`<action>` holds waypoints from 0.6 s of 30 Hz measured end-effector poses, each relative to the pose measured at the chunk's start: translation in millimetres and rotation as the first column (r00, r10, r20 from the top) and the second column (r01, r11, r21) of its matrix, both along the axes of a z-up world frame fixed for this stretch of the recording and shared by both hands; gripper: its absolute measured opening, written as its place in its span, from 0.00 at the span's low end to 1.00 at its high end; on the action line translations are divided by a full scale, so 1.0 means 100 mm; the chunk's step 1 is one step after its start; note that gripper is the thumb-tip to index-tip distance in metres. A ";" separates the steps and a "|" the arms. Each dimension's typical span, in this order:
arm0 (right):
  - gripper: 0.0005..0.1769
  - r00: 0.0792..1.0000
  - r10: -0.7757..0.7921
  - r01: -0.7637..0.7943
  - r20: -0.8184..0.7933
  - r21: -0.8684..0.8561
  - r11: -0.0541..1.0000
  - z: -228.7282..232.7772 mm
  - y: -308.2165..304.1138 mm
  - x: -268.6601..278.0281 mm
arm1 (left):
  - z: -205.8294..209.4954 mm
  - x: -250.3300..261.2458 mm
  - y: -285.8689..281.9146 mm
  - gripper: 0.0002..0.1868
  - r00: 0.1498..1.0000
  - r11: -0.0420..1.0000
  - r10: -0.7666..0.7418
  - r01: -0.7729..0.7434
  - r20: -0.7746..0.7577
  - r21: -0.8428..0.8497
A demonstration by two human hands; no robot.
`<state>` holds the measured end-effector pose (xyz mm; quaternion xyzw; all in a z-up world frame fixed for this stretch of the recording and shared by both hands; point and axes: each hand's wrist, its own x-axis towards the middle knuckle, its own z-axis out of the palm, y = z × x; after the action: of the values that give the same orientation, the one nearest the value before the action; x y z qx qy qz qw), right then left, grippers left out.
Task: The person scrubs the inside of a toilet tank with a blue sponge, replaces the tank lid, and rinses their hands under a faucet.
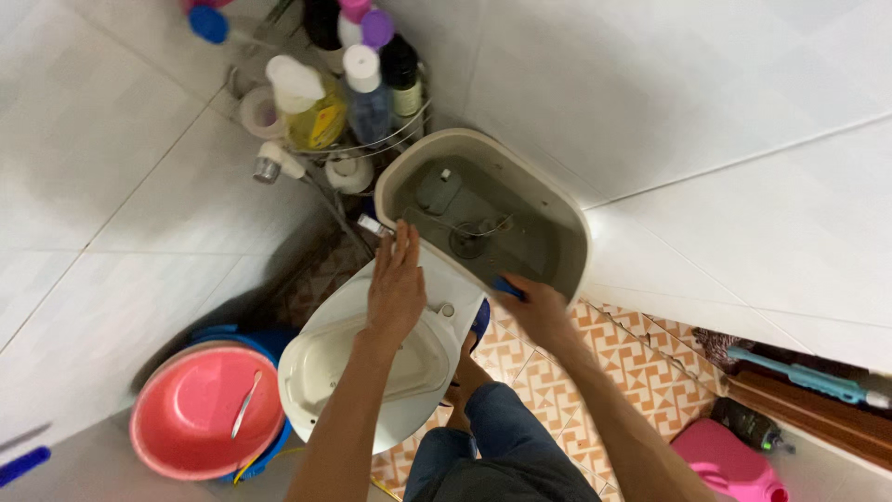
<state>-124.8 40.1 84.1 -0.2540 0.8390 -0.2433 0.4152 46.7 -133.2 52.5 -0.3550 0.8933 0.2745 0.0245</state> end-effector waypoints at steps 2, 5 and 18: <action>0.20 0.999 0.026 -0.021 -0.043 0.109 0.994 0.01 0.26 -0.15 | -0.01 0.01 0.01 0.38 0.998 0.997 0.037 -0.034 -0.043 0.068; 0.16 0.913 0.182 -0.198 -0.365 -0.007 0.980 -0.38 0.13 -0.11 | -0.03 0.01 -0.03 0.40 0.999 0.999 -0.010 0.008 0.050 0.041; 0.14 0.214 0.959 -0.655 -0.188 0.700 0.284 -0.63 -0.09 -0.54 | 0.06 0.03 -0.07 0.47 0.979 0.987 0.025 -0.057 0.203 0.150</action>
<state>-178.6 31.6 21.5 -0.6186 0.6696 0.3312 0.2435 49.6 -140.5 58.7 -0.3962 0.8547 0.3065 0.1365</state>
